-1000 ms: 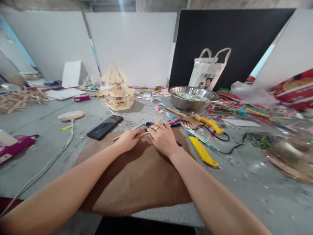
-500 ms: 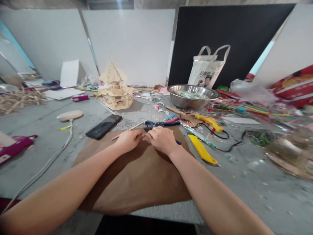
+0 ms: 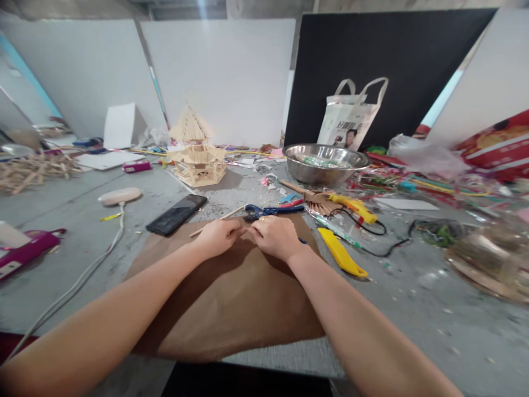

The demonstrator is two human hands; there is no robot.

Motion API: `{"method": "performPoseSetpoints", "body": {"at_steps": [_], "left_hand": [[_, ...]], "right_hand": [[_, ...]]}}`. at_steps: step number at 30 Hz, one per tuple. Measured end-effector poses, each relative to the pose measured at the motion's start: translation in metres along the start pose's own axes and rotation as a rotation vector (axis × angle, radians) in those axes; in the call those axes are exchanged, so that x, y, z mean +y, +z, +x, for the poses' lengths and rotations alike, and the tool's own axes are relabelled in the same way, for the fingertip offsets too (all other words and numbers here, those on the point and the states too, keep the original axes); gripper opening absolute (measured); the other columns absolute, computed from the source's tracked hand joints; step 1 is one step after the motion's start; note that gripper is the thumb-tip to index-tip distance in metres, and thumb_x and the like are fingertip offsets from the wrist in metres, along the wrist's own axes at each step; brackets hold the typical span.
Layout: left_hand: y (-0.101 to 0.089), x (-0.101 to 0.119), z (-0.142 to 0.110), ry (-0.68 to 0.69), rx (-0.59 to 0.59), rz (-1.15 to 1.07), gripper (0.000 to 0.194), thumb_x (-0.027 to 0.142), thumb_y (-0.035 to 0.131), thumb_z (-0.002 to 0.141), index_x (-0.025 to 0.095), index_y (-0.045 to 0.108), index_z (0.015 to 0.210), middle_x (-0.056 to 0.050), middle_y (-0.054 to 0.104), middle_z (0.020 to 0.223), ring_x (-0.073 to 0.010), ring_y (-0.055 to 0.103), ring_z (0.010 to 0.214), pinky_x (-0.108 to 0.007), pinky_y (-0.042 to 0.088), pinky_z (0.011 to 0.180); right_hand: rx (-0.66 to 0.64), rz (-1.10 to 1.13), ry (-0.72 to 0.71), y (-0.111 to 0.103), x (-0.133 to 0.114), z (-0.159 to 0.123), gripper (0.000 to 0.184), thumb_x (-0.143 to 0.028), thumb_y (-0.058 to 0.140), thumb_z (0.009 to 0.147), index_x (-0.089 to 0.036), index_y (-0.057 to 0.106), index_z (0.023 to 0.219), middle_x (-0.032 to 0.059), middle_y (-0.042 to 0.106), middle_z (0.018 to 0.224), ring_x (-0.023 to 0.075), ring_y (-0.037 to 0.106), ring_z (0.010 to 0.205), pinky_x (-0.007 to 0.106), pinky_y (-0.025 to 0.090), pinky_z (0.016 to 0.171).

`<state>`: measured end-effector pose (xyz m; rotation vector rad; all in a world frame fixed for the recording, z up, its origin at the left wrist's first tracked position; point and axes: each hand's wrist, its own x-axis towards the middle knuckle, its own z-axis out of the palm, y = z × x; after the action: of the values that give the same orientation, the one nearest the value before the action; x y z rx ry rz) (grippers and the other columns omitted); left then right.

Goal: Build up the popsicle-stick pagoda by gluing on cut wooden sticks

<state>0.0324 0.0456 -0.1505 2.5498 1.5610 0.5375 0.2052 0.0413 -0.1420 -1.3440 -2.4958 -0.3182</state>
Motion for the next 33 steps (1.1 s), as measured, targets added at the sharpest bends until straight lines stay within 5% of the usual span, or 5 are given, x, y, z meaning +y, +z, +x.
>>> {"method": "performPoseSetpoints", "body": {"at_steps": [8,13,23,27,33], "left_hand": [[-0.001,-0.010,0.002,0.161,-0.007,-0.376,0.032,0.035,0.041,0.081,0.015,0.053,0.058,0.003,0.045,0.051,-0.0091,0.040,0.052,-0.019,0.030,0.053],[0.000,-0.010,0.002,0.024,0.005,-0.628,0.030,0.036,0.041,0.080,0.014,0.057,0.068,0.005,0.038,0.048,-0.0076,0.035,0.047,-0.019,0.027,0.048],[0.006,-0.014,0.006,-0.283,-0.038,-1.059,0.019,0.027,0.042,0.080,0.014,0.055,0.087,0.005,0.046,0.050,-0.0034,0.034,0.034,-0.015,0.024,0.035],[0.004,-0.016,0.006,-0.359,-0.016,-1.238,0.017,0.027,0.047,0.079,0.014,0.054,0.087,0.002,0.056,0.060,-0.0041,0.044,0.037,-0.016,0.035,0.039],[0.004,-0.021,0.006,-0.442,0.004,-1.393,0.016,0.029,0.056,0.076,0.015,0.053,0.081,-0.003,0.064,0.072,-0.0062,0.053,0.042,-0.019,0.043,0.043]], "right_hand": [[0.006,0.215,-0.048,-0.001,0.014,0.002,0.030,-0.035,0.039,0.083,-0.021,0.066,0.081,0.0017,0.066,0.077,0.0116,0.056,0.070,0.021,0.034,0.062],[-0.108,0.115,0.078,0.002,0.020,0.003,0.030,-0.034,0.038,0.084,-0.023,0.066,0.085,0.0023,0.066,0.085,0.0145,0.057,0.078,0.023,0.036,0.065],[-0.121,0.111,-0.068,0.008,0.013,0.004,0.031,-0.031,0.037,0.085,-0.022,0.066,0.090,0.0024,0.064,0.094,0.0150,0.054,0.087,0.025,0.037,0.077],[-0.048,0.028,0.177,0.005,0.023,0.005,0.032,-0.035,0.037,0.084,-0.020,0.064,0.093,0.0045,0.064,0.097,0.0182,0.055,0.092,0.028,0.038,0.078],[-0.251,-0.032,0.372,0.007,0.030,0.004,0.040,-0.048,0.046,0.075,-0.021,0.057,0.103,0.0074,0.061,0.104,0.0247,0.056,0.094,0.033,0.042,0.072]]}}
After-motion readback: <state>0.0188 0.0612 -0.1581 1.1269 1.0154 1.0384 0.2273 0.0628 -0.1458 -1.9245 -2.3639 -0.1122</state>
